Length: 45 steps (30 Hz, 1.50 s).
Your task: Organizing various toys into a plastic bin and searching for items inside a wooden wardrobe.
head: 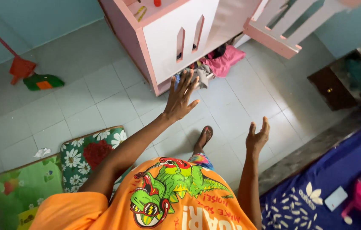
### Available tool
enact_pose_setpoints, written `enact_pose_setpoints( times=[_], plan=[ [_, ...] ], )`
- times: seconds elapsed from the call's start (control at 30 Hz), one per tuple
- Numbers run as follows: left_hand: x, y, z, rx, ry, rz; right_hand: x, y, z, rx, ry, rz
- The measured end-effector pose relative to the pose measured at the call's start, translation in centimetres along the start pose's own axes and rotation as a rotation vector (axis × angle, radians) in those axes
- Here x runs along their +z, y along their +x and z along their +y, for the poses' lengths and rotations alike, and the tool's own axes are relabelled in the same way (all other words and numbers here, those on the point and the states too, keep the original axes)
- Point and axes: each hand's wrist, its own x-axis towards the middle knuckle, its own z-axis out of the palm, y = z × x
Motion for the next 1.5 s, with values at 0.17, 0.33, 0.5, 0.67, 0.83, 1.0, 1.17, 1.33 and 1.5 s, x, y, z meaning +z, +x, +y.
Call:
enact_pose_setpoints(
  times=[0.17,0.33,0.5,0.67,0.83,1.0,1.17,1.33,1.5],
  plan=[
    [1.7,5.5,-2.9,-0.051,0.051,0.046,3.8,7.8,0.3,0.061,0.041,-0.045],
    [4.5,12.4,-4.7,-0.085,0.093,0.095,7.0,17.2,1.9,0.006,0.005,-0.063],
    [6.0,20.3,-5.9,-0.120,0.136,0.088,7.6,26.0,3.4,-0.064,0.062,-0.044],
    [5.9,25.6,-7.8,-0.169,0.208,0.163,8.2,32.2,7.0,-0.116,-0.036,-0.063],
    [6.1,28.2,-10.7,-0.253,0.250,0.152,10.6,35.4,8.7,-0.108,-0.013,-0.108],
    [6.6,30.2,-14.0,-0.281,0.390,0.200,12.9,37.1,6.7,0.013,0.049,-0.212],
    [6.9,31.8,-18.2,-0.349,0.418,0.213,15.6,39.6,6.6,0.007,0.062,-0.241],
    [5.9,33.3,-23.3,-0.398,0.459,0.250,18.4,44.1,8.4,-0.053,0.089,-0.242],
    [4.6,35.7,-25.8,-0.481,0.430,0.242,21.2,49.3,8.1,-0.113,-0.026,-0.262]
  ],
)
